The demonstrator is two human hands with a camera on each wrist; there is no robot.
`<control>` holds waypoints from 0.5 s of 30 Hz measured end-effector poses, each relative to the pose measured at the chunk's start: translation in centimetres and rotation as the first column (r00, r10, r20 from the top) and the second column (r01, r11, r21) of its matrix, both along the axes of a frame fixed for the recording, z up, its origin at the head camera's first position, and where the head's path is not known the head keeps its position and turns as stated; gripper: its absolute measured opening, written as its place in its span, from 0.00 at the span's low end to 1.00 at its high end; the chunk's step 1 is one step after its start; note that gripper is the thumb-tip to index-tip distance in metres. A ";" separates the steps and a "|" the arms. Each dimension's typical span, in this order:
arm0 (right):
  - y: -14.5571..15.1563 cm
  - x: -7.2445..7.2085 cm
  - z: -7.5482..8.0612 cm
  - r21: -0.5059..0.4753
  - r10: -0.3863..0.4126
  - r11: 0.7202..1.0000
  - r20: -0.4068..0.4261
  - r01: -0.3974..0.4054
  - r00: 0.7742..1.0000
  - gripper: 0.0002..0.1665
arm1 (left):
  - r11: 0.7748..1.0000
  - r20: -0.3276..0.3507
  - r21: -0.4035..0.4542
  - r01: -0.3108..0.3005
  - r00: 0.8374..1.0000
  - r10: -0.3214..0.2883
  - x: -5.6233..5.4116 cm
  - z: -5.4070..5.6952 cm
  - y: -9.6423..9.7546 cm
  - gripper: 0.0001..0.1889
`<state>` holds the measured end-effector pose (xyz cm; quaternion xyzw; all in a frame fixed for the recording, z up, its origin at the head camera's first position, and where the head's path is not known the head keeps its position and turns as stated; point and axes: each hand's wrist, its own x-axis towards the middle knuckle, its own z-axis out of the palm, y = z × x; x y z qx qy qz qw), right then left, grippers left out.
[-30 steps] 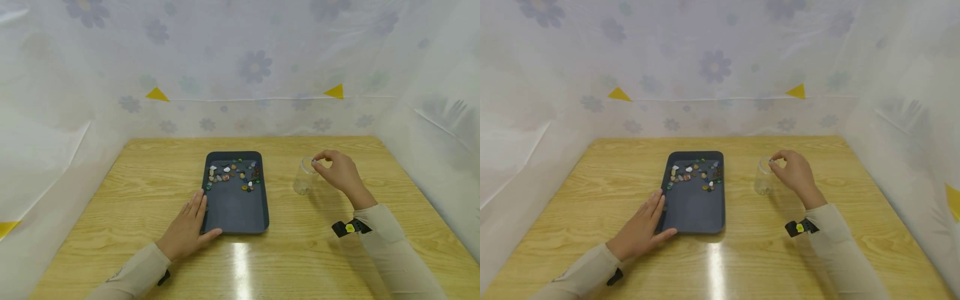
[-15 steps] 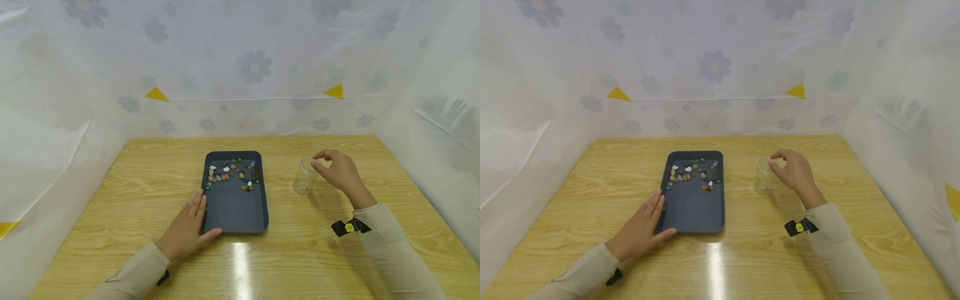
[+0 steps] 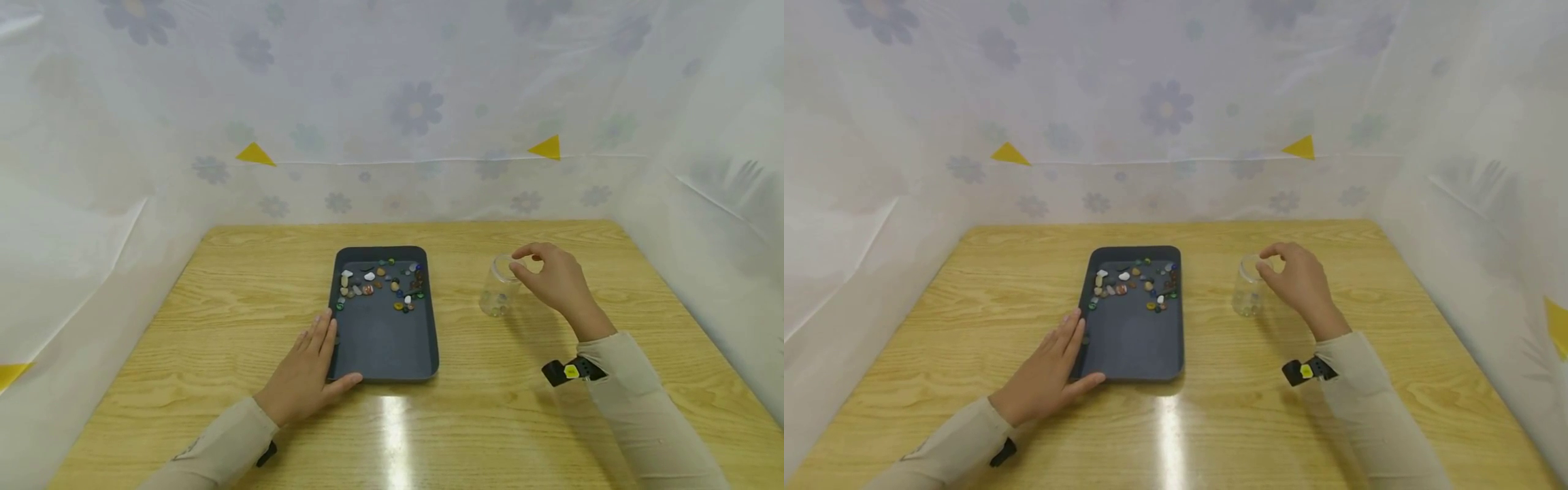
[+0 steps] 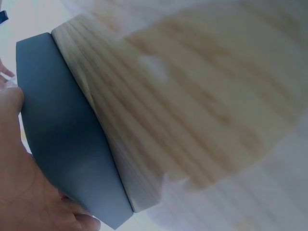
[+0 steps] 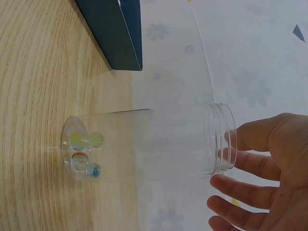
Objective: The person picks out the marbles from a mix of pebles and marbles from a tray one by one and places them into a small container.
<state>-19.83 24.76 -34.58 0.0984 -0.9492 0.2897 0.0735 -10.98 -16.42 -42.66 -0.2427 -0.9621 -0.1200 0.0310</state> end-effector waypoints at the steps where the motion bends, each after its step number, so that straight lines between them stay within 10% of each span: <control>1: 0.0 0.0 0.0 0.002 0.000 1.000 -0.001 0.000 1.000 0.19 | 1.000 -0.004 -0.001 0.001 1.000 -0.001 0.0 0.0 0.0 0.50; 15: -0.8 0.3 0.6 0.002 0.021 1.000 -0.104 -0.020 0.994 0.20 | 1.000 0.000 -0.010 0.000 1.000 0.000 0.0 0.0 0.0 0.50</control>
